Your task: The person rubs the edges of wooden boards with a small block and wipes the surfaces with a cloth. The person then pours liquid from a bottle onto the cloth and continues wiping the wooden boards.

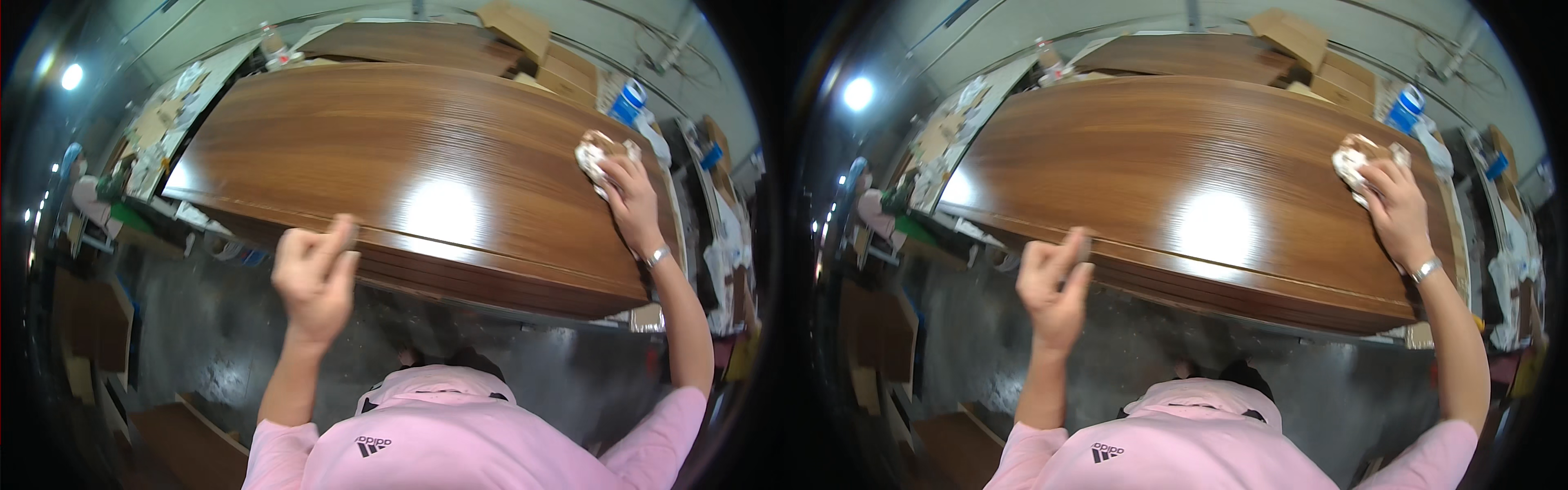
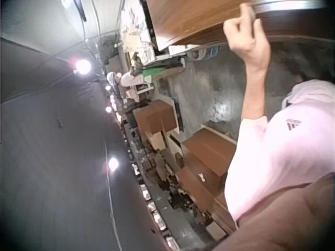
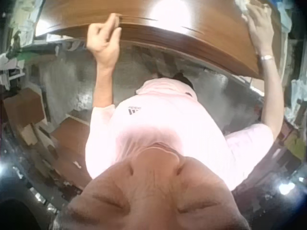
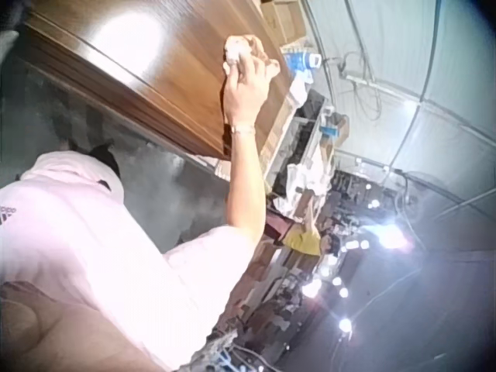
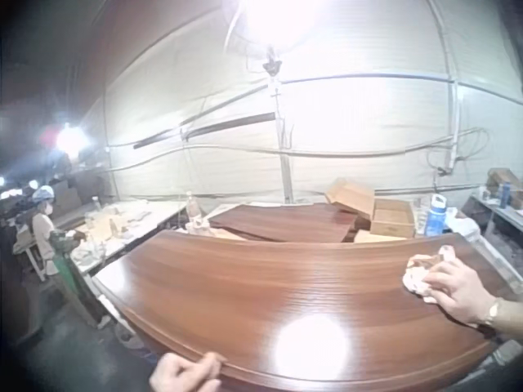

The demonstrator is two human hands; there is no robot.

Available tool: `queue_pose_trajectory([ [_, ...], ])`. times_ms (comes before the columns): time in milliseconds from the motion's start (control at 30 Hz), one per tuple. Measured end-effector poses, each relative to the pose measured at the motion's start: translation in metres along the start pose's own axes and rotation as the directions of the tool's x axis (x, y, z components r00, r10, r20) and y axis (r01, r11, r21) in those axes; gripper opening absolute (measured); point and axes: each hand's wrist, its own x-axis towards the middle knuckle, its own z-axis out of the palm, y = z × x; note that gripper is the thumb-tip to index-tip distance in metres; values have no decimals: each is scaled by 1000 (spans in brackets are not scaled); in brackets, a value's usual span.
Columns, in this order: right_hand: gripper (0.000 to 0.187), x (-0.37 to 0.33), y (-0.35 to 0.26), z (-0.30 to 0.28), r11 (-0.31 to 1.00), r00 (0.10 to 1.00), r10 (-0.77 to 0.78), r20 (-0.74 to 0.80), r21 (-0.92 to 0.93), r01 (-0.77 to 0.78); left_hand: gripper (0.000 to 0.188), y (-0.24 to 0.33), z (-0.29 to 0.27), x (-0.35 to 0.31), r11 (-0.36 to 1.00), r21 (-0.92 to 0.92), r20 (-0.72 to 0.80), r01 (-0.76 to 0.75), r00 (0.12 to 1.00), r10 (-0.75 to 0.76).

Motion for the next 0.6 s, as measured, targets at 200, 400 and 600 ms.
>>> queue_pose_trajectory([
  [200, 17, 10, 9, 9, 993, 994, -109, -26, 36, 110, 51, 82, 37, -13, 990, 45, 67, -134, 989, 131],
  [400, 21, 7, 90, -14, 951, 950, -294, 110, 132, 279, 55, 197, 120, -15, 921, -65, 201, -384, 899, 389],
  [600, 22, 8, 111, -5, 935, 943, -331, 18, 136, 326, 41, 313, 203, -11, 786, -206, 197, -582, 763, 616],
])
